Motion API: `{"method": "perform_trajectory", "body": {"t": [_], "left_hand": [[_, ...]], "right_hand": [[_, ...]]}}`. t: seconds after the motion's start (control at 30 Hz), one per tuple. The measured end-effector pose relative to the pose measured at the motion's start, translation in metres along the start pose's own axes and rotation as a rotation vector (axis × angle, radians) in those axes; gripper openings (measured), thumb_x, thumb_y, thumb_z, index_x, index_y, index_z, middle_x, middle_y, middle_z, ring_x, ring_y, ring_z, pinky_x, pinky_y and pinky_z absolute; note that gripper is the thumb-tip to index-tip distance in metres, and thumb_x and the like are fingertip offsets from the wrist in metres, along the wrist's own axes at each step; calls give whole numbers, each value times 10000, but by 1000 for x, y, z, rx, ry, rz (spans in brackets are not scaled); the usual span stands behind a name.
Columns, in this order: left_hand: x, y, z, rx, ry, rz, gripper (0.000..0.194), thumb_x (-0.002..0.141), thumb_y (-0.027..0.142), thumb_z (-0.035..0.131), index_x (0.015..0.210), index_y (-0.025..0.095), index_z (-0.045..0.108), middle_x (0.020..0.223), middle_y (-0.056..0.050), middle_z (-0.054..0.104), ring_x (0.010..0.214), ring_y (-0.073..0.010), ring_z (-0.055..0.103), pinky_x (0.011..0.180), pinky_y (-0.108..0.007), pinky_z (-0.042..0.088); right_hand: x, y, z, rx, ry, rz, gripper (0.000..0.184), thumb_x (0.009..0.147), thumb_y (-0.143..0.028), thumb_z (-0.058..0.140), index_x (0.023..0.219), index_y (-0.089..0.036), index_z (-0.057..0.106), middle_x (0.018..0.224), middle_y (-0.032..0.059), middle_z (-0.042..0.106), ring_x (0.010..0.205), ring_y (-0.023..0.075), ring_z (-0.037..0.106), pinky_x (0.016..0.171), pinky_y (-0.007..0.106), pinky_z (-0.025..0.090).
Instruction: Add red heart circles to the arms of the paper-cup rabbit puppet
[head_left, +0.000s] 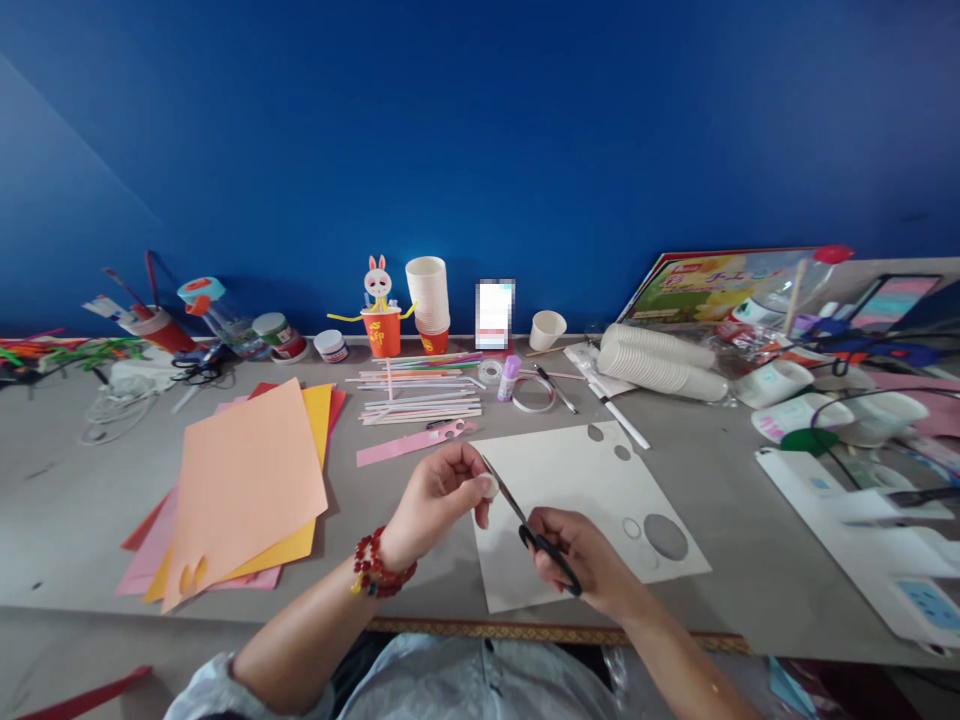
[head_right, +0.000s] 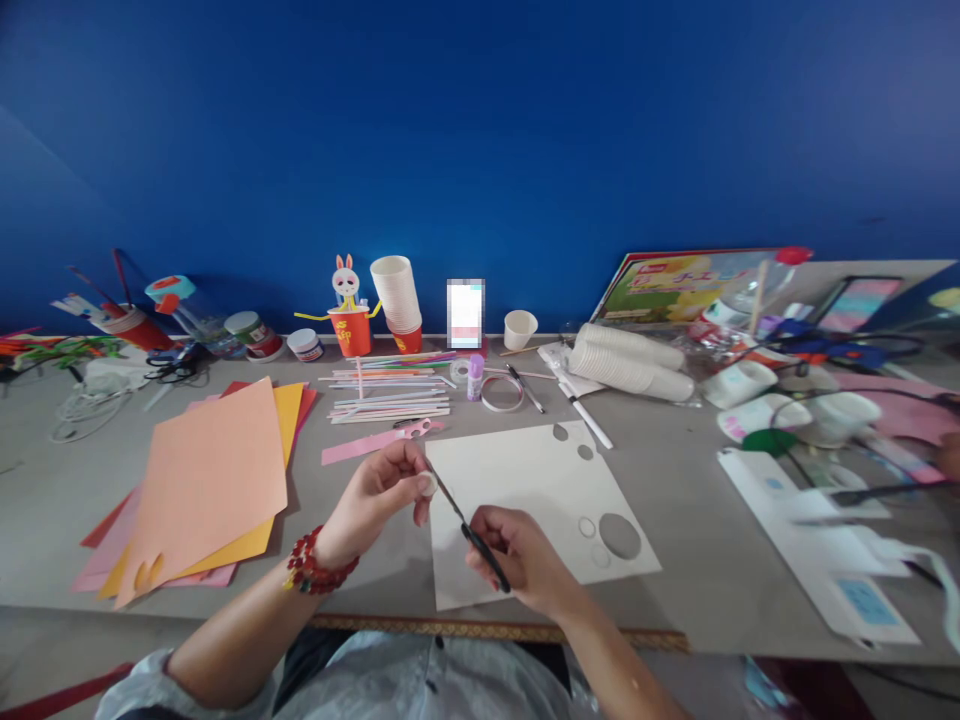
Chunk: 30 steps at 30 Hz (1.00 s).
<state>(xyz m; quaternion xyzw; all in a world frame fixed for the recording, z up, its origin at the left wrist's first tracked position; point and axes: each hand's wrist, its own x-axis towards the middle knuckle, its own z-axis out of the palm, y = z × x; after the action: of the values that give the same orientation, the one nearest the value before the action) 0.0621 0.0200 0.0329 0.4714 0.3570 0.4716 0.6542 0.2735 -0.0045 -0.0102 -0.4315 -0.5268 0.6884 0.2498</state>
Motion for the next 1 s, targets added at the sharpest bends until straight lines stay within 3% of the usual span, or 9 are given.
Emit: {"method": "perform_trajectory", "body": {"t": [0.3,1.0], "left_hand": [[-1,1,0,-5,9,6,211,841,282,710,795,149,553,622,42,570,474,-61,544,497,-180,442],[-1,4,-4,16,10,-27,225,839,304,712,800,151,551,649,46,545,453,-42,500,466,-172,407]], "right_hand": [[0,6,-3,-33,-6,-21,338,724,-432,693,677,-210,443,530,-82,446,440,58,350,428,189,271],[-2,6,-10,-126,-18,-54,438,729,-549,710,670,-209,441,513,-83,412,447,68,340,426,194,239]]}}
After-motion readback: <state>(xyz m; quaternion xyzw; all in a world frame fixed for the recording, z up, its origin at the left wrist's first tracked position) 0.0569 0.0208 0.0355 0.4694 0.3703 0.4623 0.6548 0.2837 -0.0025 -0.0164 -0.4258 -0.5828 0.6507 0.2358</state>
